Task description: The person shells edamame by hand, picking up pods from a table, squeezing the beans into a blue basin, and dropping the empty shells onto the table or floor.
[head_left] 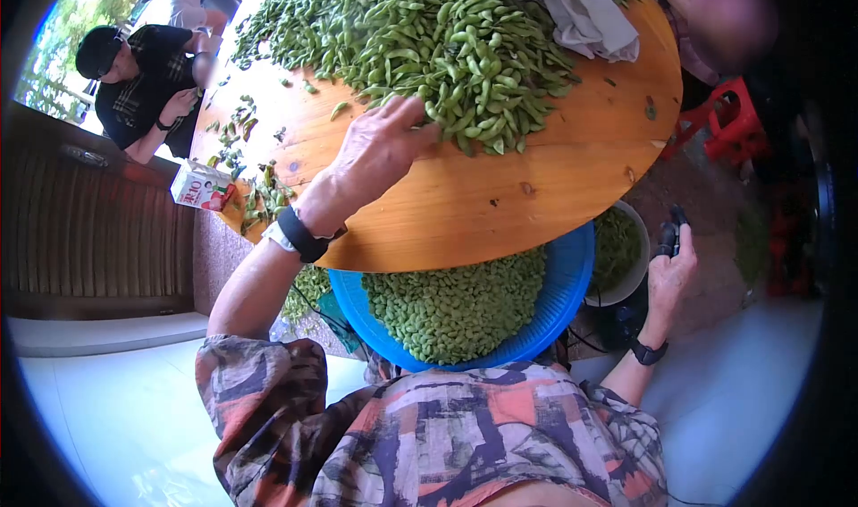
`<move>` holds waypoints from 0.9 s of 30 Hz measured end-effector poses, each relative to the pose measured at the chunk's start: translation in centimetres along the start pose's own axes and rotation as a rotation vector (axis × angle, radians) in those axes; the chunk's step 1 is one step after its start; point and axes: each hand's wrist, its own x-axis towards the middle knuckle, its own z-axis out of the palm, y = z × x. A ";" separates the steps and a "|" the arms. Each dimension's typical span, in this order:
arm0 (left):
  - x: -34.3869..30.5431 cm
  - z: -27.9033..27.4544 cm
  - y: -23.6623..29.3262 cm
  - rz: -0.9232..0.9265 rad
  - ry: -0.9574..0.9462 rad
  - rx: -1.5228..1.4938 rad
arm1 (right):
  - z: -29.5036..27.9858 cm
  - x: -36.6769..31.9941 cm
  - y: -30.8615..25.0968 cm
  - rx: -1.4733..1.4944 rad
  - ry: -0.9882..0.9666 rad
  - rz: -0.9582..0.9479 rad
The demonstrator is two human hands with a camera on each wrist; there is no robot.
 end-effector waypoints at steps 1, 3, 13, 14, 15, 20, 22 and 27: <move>-0.1 0.2 0.3 -0.077 0.076 -0.097 | -0.3 0.3 -1.8 0.149 -0.071 0.090; -0.2 0.2 1.3 -0.126 0.303 -0.261 | 0.2 0.0 -4.6 0.452 -0.202 0.211; -5.6 0.7 11.7 -0.854 0.047 -1.687 | 2.2 -1.7 -16.3 1.246 -1.010 0.240; -5.9 1.1 12.0 -0.860 0.055 -1.690 | 2.2 -1.8 -16.5 1.268 -1.064 0.265; -6.3 1.6 12.3 -0.833 0.092 -1.595 | 2.1 -1.8 -16.5 1.239 -1.077 0.252; -6.7 2.9 13.4 -0.772 0.180 -1.451 | 2.3 -2.2 -15.9 1.222 -1.070 0.234; -6.7 2.8 13.6 -0.782 0.178 -1.468 | 2.1 -2.3 -15.7 1.223 -1.073 0.217; -6.7 2.8 14.2 -0.771 0.199 -1.437 | 2.2 -2.8 -15.5 1.329 -1.064 0.307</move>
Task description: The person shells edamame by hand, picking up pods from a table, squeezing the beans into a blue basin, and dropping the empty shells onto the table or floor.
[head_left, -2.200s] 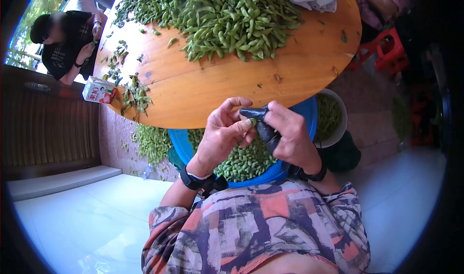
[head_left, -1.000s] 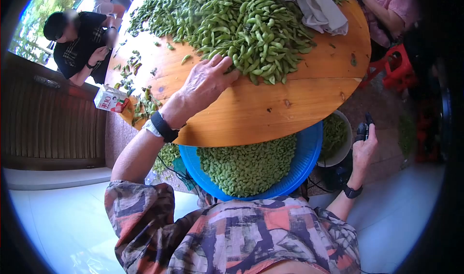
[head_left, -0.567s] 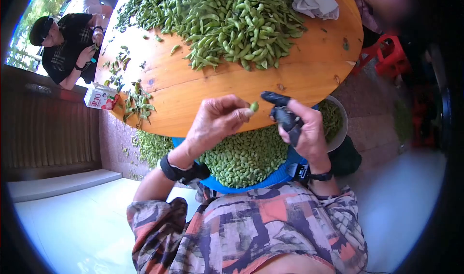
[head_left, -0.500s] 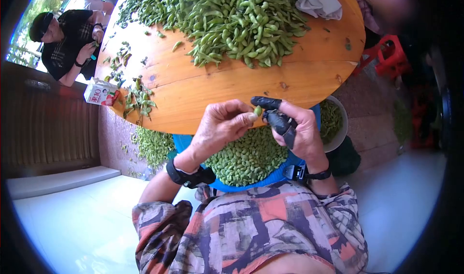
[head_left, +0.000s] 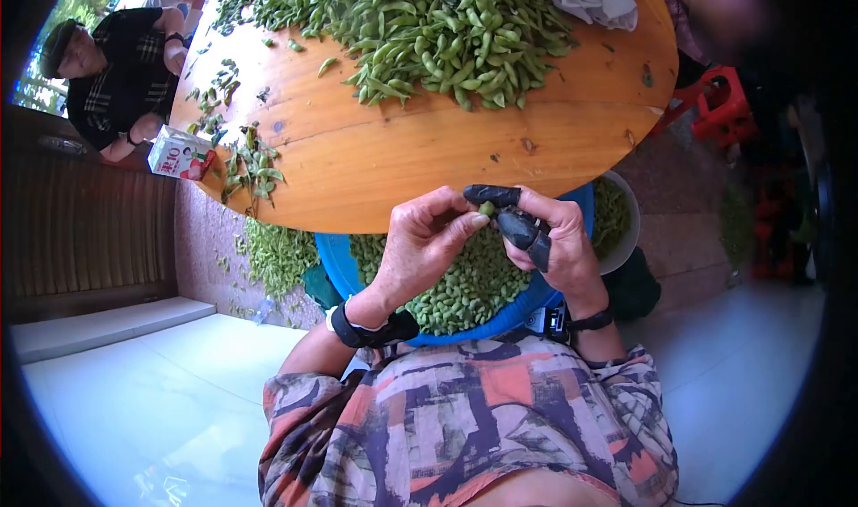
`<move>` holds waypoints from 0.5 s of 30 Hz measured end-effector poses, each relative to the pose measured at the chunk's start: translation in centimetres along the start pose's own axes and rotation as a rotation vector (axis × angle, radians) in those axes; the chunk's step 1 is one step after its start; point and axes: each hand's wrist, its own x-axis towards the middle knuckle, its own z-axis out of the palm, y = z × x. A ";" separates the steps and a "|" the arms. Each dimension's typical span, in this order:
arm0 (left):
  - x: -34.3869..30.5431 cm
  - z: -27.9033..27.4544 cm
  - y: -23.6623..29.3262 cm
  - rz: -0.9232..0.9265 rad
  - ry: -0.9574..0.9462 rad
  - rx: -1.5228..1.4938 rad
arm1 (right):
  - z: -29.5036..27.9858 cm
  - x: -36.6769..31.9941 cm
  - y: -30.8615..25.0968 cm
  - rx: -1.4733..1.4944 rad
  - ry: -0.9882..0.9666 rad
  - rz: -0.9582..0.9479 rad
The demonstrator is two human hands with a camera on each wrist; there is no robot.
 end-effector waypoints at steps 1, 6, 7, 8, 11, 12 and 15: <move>-0.1 0.2 -0.1 -0.004 0.009 -0.008 | -0.1 0.0 0.0 0.002 0.000 0.001; -0.3 0.1 0.2 -0.277 -0.143 -0.433 | -1.8 0.4 1.3 0.396 -0.229 0.092; -0.3 0.0 -0.2 -0.281 -0.187 -0.527 | -1.8 0.1 1.2 0.399 -0.226 0.093; -0.4 -0.1 -0.3 -0.284 -0.229 -0.622 | -1.4 -0.3 0.7 0.260 -0.172 0.079; -0.9 -0.5 -0.1 -0.309 -0.253 -0.475 | -0.6 -0.6 0.9 -0.645 -0.010 -0.466; -1.2 0.1 1.1 -0.319 -0.137 -0.276 | -0.5 -0.8 1.0 -0.691 -0.024 -0.497; -1.4 -0.8 0.4 0.243 -0.128 0.594 | -1.0 -1.6 0.7 -0.758 -0.028 -0.486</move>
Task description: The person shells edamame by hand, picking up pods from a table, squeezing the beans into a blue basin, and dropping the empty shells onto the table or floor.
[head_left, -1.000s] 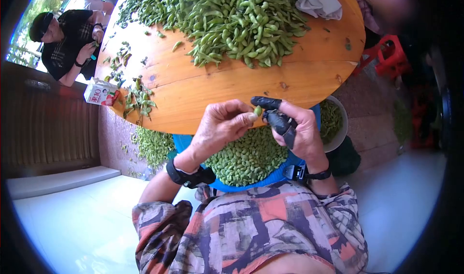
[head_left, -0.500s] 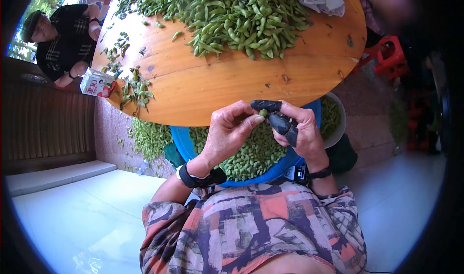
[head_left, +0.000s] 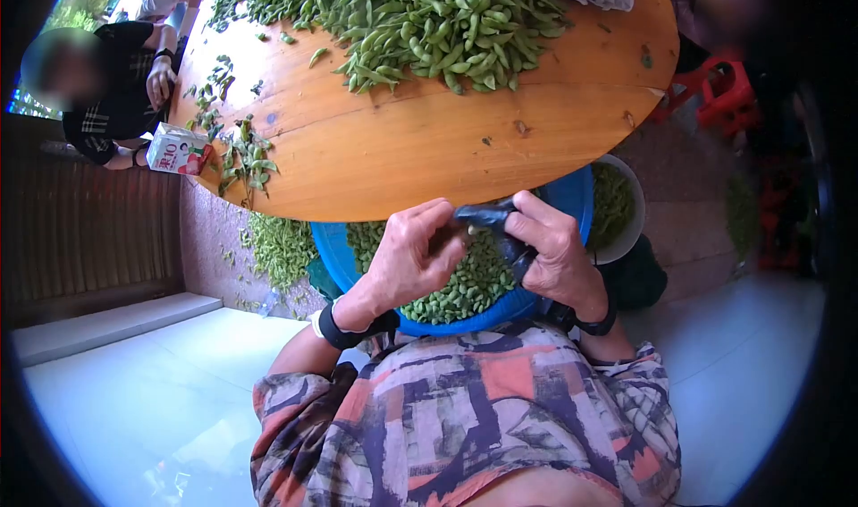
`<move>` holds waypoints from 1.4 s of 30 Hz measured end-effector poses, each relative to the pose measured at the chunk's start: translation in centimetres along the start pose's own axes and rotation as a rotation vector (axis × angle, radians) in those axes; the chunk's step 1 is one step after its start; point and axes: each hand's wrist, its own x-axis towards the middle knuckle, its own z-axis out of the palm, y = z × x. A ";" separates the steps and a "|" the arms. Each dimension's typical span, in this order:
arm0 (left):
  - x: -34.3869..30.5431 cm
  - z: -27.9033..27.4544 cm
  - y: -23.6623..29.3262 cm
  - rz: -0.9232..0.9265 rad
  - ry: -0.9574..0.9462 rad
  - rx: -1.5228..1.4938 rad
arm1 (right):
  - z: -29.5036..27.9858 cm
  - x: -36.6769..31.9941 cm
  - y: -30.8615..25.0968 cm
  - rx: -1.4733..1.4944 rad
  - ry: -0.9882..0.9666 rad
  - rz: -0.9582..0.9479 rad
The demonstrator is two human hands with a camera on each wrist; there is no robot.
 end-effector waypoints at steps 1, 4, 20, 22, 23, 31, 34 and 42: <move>-0.1 0.3 0.1 0.075 0.049 0.063 | -0.2 -0.2 0.0 -0.016 -0.013 0.042; -0.8 0.6 0.0 0.053 0.056 0.161 | -0.3 -0.4 0.2 0.007 0.059 0.132; 9.9 -10.9 -3.5 0.320 0.229 0.901 | -9.1 -6.5 8.3 -0.016 0.801 0.594; 10.7 -11.7 -4.2 0.299 0.144 0.946 | -9.5 -6.6 8.5 -0.339 0.778 0.508; 10.8 -11.7 -4.3 0.293 0.142 0.928 | -9.7 -6.7 8.5 -0.660 0.736 0.418; 7.3 -7.3 -1.1 -0.292 0.099 -0.114 | -3.6 -1.2 2.0 0.207 0.417 0.431; 5.2 -4.3 -1.0 -0.275 -0.016 -0.563 | -1.0 1.9 0.3 0.366 0.184 0.412; 2.6 -0.3 0.4 -0.277 0.125 -0.568 | -0.1 2.5 0.5 0.832 0.024 0.524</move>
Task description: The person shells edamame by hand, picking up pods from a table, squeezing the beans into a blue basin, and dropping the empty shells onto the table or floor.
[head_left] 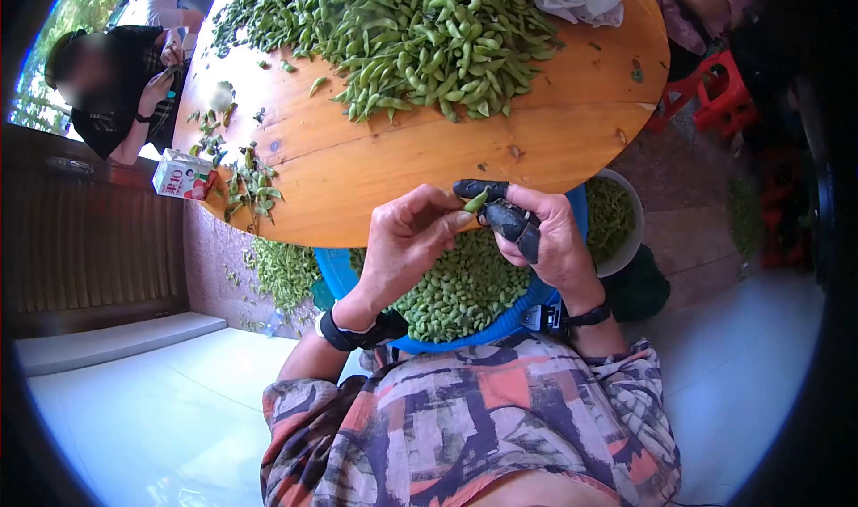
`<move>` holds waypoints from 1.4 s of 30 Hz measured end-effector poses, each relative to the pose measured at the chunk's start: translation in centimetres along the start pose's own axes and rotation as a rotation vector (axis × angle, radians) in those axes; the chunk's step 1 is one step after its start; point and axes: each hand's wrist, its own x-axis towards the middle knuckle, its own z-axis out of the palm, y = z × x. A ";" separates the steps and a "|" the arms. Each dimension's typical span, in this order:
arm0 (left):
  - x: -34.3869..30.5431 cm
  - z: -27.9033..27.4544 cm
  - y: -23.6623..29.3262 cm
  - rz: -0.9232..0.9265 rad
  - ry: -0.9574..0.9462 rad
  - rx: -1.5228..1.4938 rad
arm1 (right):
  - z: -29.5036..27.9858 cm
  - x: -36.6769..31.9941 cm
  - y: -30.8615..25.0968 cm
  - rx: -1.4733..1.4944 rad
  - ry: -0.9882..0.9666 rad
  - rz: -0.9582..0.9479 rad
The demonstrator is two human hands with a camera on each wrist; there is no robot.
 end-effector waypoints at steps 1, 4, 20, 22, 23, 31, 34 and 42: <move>-0.1 0.1 -0.3 0.066 0.012 0.077 | 0.1 -0.1 0.0 -0.001 0.001 0.003; -0.2 0.2 -0.5 0.044 -0.027 -0.017 | 0.1 -0.2 0.1 -0.110 0.067 -0.024; -1.4 1.4 -2.6 0.079 -0.067 0.164 | 0.2 -1.3 0.4 -0.555 0.060 -0.277; -1.3 1.5 -1.8 0.112 -0.051 0.244 | 0.5 -1.3 0.6 -0.462 0.118 -0.319; -1.3 1.6 -1.3 0.141 -0.043 0.321 | 0.1 -1.4 0.9 -0.362 0.117 -0.223; -1.4 1.1 -0.9 -0.132 -0.156 0.071 | 1.4 -1.5 1.8 -0.484 0.200 -0.257; -1.8 2.2 -1.5 -0.155 -0.120 -0.173 | 2.7 -2.3 1.8 -0.926 0.326 -0.550; -2.4 4.0 -2.1 -0.153 0.042 -0.247 | 2.1 -1.7 1.8 -0.775 0.330 -0.613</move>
